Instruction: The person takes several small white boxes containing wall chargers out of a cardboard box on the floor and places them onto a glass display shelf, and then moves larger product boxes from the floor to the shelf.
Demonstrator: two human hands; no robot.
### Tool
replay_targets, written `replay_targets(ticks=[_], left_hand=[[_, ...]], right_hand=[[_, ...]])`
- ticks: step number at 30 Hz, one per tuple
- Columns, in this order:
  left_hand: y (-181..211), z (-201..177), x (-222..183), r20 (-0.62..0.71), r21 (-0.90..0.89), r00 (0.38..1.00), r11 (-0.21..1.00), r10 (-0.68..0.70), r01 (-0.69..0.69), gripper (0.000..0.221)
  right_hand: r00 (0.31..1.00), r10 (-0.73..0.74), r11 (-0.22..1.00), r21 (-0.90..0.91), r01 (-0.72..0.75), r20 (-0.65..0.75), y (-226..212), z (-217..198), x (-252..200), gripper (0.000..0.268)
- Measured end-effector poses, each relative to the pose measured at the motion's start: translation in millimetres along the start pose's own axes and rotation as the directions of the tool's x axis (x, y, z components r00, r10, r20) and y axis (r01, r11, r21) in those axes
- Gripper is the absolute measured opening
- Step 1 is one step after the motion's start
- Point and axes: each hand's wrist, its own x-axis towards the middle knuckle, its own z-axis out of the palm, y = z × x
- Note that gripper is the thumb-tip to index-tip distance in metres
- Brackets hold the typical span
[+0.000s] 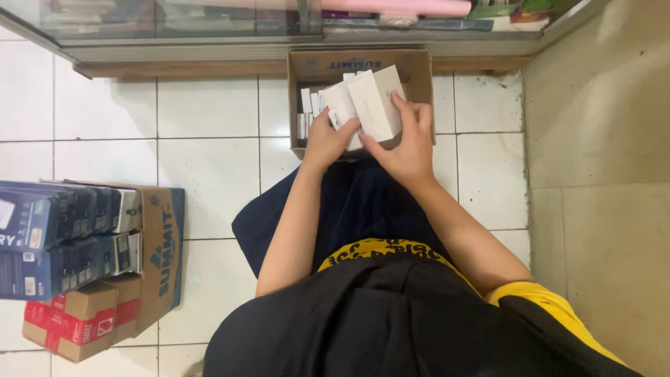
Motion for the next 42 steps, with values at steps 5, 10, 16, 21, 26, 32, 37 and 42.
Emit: replay_targets(ticks=[5,10,16,21,26,32,37,42], left_hand=[[13.0,-22.9,-26.5,0.123,-0.270,0.992,0.961,-0.019,0.052,0.041],[17.4,-33.1,-49.8,0.188,-0.437,0.981,0.898,0.042,0.045,0.041],[33.0,-40.9,-60.7,0.245,-0.489,0.969,0.868,0.042,0.086,0.050],[48.5,-39.7,-64.5,0.232,-0.481,0.971,0.874,0.052,0.068,0.057],[67.0,-38.3,-75.1,0.250,-0.492,0.968,0.864,0.024,0.105,0.067],[86.9,-35.9,-81.4,0.256,-0.394,0.896,0.886,0.362,-0.245,0.068],[123.0,-28.0,-94.7,0.135,0.127,0.922,0.916,0.364,-0.380,0.074],[130.8,-24.7,-72.5,0.089,0.153,0.839,0.825,0.537,-0.544,0.101]], right_hand=[[0.981,-0.169,0.985,-0.037,0.166,-0.099,-44.9,-15.2,-33.3,0.102],[0.951,-0.259,0.966,-0.058,0.253,-0.170,-58.3,-16.3,-49.4,0.115],[0.930,-0.325,0.944,-0.118,0.309,-0.170,-63.7,-19.9,-52.4,0.118],[0.930,-0.321,0.946,-0.108,0.306,-0.180,-68.9,-24.3,-52.6,0.116],[0.898,-0.356,0.934,-0.085,0.346,-0.257,-75.1,-30.6,-52.3,0.114],[0.863,-0.384,0.911,0.019,0.412,-0.328,-75.7,-48.1,-46.6,0.108],[0.936,-0.115,0.861,0.437,0.262,-0.334,-53.4,-52.9,-41.3,0.102],[0.994,0.001,0.676,0.733,0.079,-0.108,-0.7,-61.7,-28.8,0.100]])
